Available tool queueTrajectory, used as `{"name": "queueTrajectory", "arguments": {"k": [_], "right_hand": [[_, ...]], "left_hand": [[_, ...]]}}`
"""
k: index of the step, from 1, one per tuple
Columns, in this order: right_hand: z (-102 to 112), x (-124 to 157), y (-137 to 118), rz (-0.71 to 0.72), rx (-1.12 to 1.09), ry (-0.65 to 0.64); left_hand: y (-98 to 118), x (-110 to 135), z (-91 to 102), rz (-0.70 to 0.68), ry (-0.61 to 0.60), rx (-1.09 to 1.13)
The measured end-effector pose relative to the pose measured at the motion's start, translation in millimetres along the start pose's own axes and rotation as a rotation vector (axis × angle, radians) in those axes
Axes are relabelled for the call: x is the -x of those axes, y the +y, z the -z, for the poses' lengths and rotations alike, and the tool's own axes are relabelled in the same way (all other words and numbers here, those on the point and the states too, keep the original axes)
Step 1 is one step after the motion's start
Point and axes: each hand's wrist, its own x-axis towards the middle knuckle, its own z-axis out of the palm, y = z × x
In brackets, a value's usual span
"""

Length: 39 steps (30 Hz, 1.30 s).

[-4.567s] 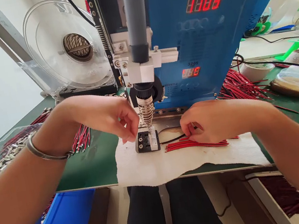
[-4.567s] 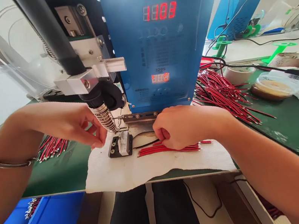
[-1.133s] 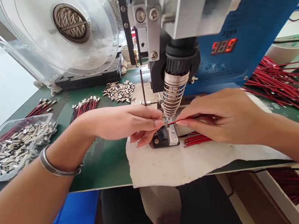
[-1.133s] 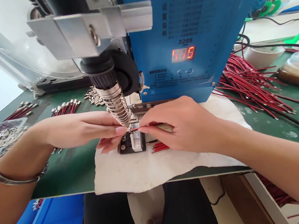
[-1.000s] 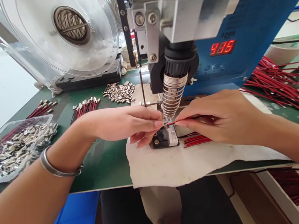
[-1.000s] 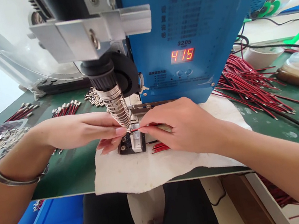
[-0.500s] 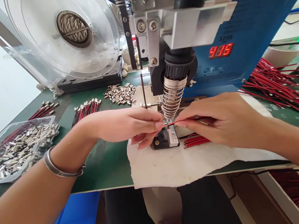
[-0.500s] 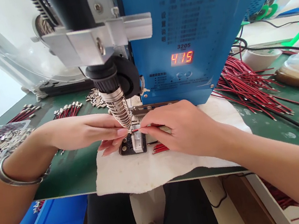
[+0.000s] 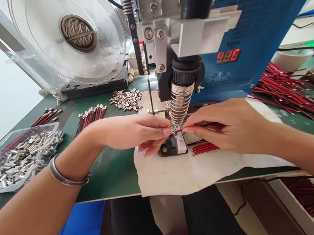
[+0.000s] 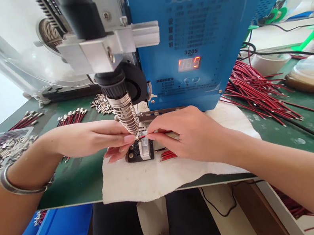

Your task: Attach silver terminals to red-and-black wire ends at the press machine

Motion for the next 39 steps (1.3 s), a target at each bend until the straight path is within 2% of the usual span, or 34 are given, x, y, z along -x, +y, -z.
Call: {"name": "queueTrajectory", "arguments": {"k": [18, 31, 39], "right_hand": [[-1.5, 0.4, -0.5, 0.042, -0.011, 0.019], [-0.5, 1.1, -1.4, -0.021, -0.003, -0.005], [-0.9, 1.3, -1.2, 0.002, 0.011, 0.015]], "left_hand": [[-2.0, 0.1, 0.2, -0.004, 0.01, -0.013], [-0.6, 0.0, 0.8, -0.021, 0.007, -0.043], [-0.6, 0.4, -0.3, -0.034, 0.008, -0.032]]}}
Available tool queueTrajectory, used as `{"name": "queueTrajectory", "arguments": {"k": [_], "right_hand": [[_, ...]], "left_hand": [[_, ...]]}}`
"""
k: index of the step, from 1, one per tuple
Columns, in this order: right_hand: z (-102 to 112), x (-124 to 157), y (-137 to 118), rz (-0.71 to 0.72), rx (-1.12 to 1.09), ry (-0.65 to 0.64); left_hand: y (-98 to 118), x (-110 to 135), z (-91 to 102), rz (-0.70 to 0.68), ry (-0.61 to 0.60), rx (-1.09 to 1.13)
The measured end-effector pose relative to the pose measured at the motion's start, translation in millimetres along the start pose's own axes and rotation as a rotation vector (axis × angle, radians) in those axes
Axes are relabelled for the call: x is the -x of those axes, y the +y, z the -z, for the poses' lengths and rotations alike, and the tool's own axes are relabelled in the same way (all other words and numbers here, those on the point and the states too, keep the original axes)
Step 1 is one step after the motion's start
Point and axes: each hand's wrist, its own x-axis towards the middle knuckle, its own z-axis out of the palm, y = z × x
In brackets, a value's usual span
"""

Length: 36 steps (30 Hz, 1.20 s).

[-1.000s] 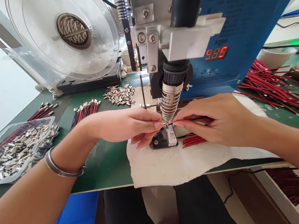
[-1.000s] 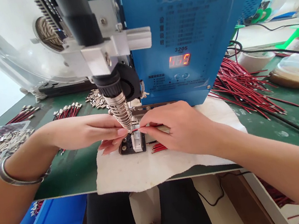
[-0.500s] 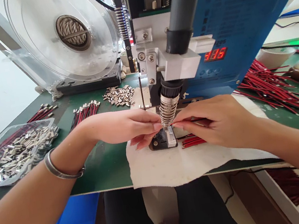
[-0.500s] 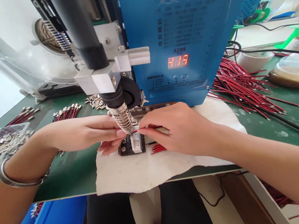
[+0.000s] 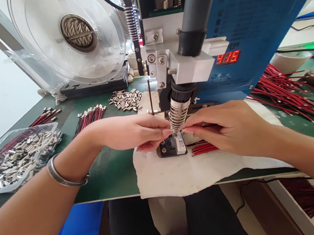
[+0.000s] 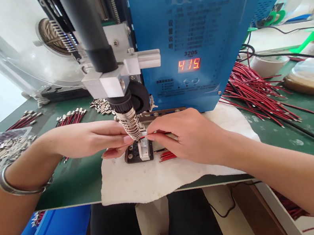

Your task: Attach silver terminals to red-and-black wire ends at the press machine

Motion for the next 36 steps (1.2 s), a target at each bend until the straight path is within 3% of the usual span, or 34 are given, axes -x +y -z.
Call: {"name": "queueTrajectory", "arguments": {"k": [36], "right_hand": [[3.5, 0.4, -1.3, 0.047, 0.004, -0.001]], "left_hand": [[2.3, -1.2, 2.2, -0.005, -0.028, -0.016]]}}
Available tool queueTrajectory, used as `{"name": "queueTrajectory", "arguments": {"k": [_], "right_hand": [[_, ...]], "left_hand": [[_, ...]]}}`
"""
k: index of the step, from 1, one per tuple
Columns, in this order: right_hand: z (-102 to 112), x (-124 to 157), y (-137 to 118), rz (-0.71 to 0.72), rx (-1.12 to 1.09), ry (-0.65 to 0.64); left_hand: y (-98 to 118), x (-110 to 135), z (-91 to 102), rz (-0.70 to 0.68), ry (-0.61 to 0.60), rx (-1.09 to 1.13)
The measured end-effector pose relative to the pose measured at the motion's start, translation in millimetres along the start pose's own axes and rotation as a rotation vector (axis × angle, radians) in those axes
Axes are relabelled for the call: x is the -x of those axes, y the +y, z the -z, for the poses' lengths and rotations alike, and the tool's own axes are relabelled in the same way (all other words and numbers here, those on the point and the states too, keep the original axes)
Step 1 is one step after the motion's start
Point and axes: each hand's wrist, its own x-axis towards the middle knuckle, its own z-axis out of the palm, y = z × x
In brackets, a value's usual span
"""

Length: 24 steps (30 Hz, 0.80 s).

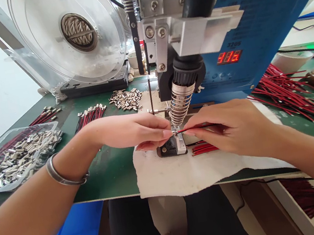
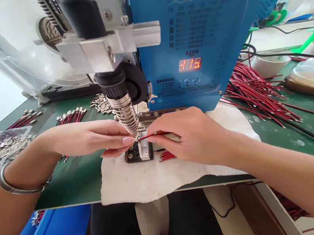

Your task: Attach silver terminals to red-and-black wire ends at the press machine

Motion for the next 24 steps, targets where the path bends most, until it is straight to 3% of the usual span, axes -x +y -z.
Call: {"name": "queueTrajectory", "arguments": {"k": [8, 24], "right_hand": [[-0.7, 0.7, 1.9, 0.022, -0.039, -0.015], [-3.0, 0.4, 7.0, 0.08, -0.065, -0.041]], "left_hand": [[0.1, 4.1, 2.3, 0.111, -0.015, -0.051], [0.1, 3.4, 1.4, 0.101, 0.009, -0.07]]}}
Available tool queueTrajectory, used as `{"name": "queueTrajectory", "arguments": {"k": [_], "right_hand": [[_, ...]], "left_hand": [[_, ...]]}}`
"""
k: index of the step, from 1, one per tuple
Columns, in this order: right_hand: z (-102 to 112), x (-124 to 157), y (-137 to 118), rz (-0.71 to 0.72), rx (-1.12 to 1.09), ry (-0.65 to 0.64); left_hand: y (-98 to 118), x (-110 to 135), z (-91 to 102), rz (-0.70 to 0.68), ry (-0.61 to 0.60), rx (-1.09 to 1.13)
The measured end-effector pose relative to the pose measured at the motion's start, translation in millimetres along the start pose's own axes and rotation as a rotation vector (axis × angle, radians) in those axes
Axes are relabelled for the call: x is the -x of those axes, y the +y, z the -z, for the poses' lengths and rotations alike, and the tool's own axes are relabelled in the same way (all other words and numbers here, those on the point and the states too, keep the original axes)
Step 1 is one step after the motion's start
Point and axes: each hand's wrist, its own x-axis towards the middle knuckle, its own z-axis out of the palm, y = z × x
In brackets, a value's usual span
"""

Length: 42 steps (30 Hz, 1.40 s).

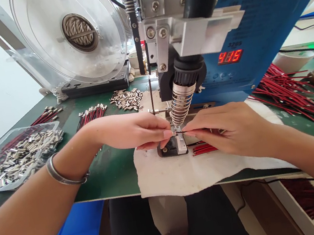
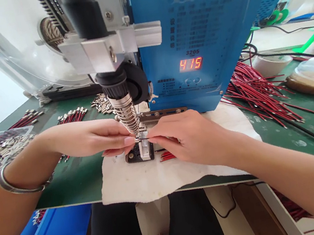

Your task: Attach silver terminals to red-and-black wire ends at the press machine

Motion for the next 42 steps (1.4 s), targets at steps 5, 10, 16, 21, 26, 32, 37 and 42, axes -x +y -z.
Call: {"name": "queueTrajectory", "arguments": {"k": [5, 10, 16, 21, 26, 32, 37, 42], "right_hand": [[1.5, -1.0, -2.2, -0.004, -0.009, -0.003], [0.8, 0.1, -1.3, 0.002, -0.018, -0.007], [0.8, 0.3, 0.9, 0.035, 0.004, -0.003], [3.0, 1.7, 1.6, 0.01, 0.021, -0.044], [3.7, 1.7, 0.9, 0.019, 0.032, -0.042], [4.6, 1.3, 1.1, 0.014, 0.029, -0.048], [4.6, 2.2, 0.9, 0.013, 0.033, -0.042], [4.5, 2.3, 1.0, 0.017, 0.029, -0.034]], "left_hand": [[-0.2, -0.9, -0.7, -0.03, -0.005, -0.002], [0.4, -0.2, -1.2, -0.033, 0.01, -0.003], [0.9, 0.2, -0.7, -0.041, 0.019, -0.001], [-2.7, -0.6, -0.7, -0.06, 0.03, -0.001], [-1.7, -0.2, 0.3, -0.058, 0.037, -0.047], [-6.5, 9.9, 15.8, 0.103, 0.126, -0.203], [-22.6, 9.8, 23.6, -0.028, 0.48, -0.457], [-31.1, -2.1, 15.3, -0.129, 0.555, -0.586]]}}
